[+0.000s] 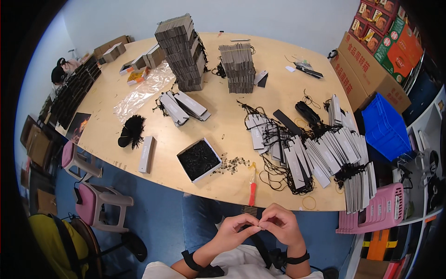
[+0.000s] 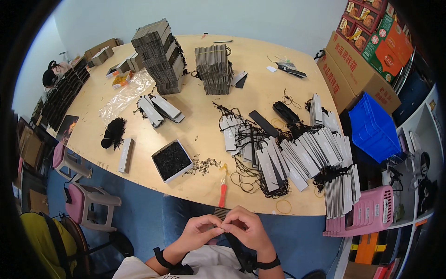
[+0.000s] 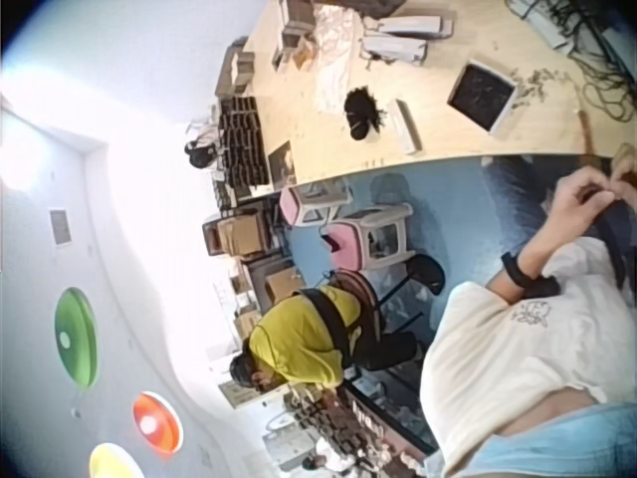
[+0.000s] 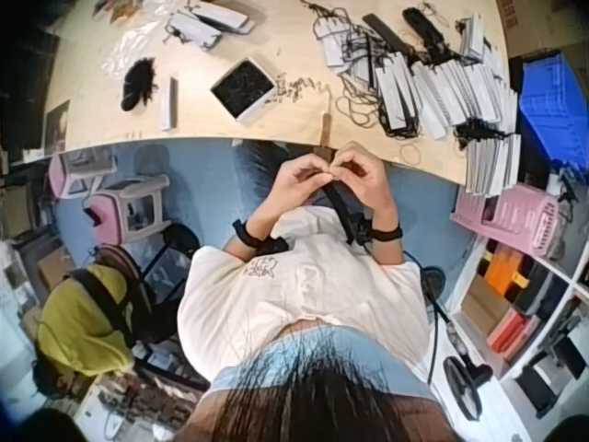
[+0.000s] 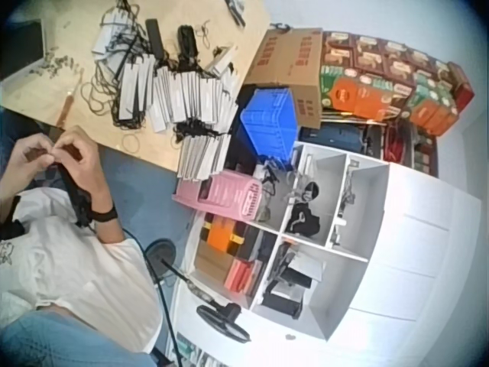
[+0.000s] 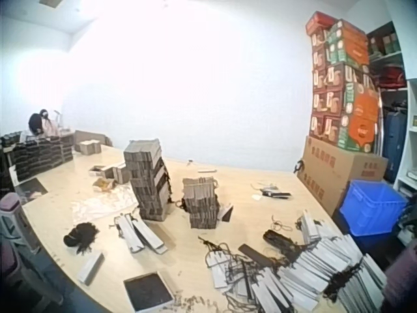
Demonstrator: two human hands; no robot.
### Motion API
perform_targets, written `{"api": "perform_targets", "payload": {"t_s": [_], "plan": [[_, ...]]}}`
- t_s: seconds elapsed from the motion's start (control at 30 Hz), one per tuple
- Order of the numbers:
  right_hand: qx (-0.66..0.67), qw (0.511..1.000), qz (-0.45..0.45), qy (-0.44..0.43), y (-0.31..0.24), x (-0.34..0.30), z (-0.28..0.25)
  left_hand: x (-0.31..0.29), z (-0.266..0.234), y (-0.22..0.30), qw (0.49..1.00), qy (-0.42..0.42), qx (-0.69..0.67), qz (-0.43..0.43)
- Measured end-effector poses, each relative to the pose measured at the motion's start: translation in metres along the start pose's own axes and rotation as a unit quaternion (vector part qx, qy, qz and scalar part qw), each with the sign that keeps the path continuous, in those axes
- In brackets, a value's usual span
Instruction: Assembling cardboard tags by threading strings through holes.
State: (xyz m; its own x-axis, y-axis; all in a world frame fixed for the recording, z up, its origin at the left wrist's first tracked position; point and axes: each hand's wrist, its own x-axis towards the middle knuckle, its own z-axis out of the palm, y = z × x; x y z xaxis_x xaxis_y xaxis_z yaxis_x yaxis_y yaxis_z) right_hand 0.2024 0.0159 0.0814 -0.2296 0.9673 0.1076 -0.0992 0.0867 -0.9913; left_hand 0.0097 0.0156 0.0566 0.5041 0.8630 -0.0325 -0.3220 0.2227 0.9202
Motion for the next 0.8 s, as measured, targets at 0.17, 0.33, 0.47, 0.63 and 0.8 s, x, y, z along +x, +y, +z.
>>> {"api": "perform_targets", "payload": {"t_s": [0.17,0.33,0.47,0.63,0.8], "plan": [[0.066,0.997,0.016,-0.027,-0.004,-0.001,-0.006,0.002,0.002,0.004,0.998,0.049,0.009,0.030],[0.061,0.997,0.054,-0.012,-0.003,-0.001,-0.003,0.002,0.002,0.005,0.997,0.058,0.041,0.027],[0.034,0.999,0.006,0.000,0.004,-0.001,-0.002,0.002,0.003,0.004,0.996,0.054,0.071,0.029],[0.063,0.997,0.037,0.012,0.003,-0.003,0.001,0.003,0.004,0.007,0.995,0.051,0.076,0.032],[0.006,1.000,0.025,-0.001,0.006,-0.005,-0.002,0.002,0.002,0.009,0.993,0.044,0.101,0.031]]}}
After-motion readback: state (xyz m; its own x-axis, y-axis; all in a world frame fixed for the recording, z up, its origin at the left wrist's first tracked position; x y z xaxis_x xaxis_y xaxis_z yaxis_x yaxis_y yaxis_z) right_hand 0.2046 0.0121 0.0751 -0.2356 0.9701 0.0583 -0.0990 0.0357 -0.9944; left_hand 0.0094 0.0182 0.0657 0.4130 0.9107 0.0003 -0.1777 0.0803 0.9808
